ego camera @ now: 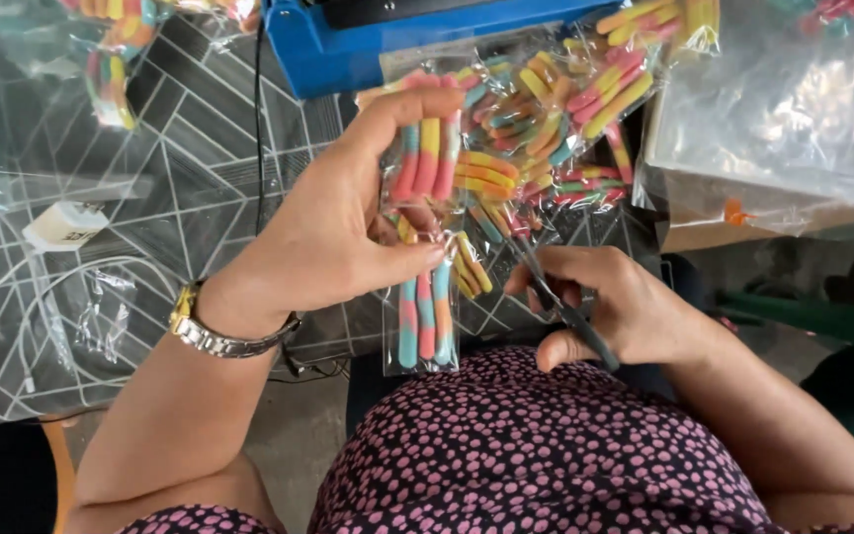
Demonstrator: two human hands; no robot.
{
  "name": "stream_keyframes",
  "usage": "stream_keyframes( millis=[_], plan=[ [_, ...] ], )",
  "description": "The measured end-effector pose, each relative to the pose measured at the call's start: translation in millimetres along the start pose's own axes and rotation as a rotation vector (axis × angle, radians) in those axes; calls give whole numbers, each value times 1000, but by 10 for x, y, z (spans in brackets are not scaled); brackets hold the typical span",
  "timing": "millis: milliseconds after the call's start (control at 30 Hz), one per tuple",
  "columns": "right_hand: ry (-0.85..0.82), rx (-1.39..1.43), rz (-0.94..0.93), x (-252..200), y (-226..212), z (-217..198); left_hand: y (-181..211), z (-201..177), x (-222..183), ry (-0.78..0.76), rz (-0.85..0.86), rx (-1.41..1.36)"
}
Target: Trimming the excess plastic packaging from individually wrapped candy strips using scissors at a packaging workstation.
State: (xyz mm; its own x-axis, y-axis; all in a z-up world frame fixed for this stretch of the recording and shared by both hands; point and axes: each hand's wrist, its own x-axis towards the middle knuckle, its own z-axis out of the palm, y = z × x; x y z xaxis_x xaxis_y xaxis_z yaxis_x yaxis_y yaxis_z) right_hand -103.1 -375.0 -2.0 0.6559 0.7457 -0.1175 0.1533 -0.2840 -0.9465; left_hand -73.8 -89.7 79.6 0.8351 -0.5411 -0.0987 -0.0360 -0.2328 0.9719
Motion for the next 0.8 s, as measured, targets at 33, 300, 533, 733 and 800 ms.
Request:
stream_keyframes(
  millis=[33, 300, 533, 733, 800],
  plan=[
    [2, 3, 3, 11, 0, -8, -2, -4, 5, -4, -2, -2],
    [-159, 84, 25, 39, -48, -65, 66, 13, 110, -327, -143, 177],
    [-170, 57, 28, 100, -62, -26, 49, 94, 192, -403, -235, 176],
    [-181, 71, -49, 122, -10, -44, -12, 112, 231, -450, -132, 112],
    [-174, 70, 11, 99, 61, -51, -20, 102, 233, -454, -109, 139]
  ],
)
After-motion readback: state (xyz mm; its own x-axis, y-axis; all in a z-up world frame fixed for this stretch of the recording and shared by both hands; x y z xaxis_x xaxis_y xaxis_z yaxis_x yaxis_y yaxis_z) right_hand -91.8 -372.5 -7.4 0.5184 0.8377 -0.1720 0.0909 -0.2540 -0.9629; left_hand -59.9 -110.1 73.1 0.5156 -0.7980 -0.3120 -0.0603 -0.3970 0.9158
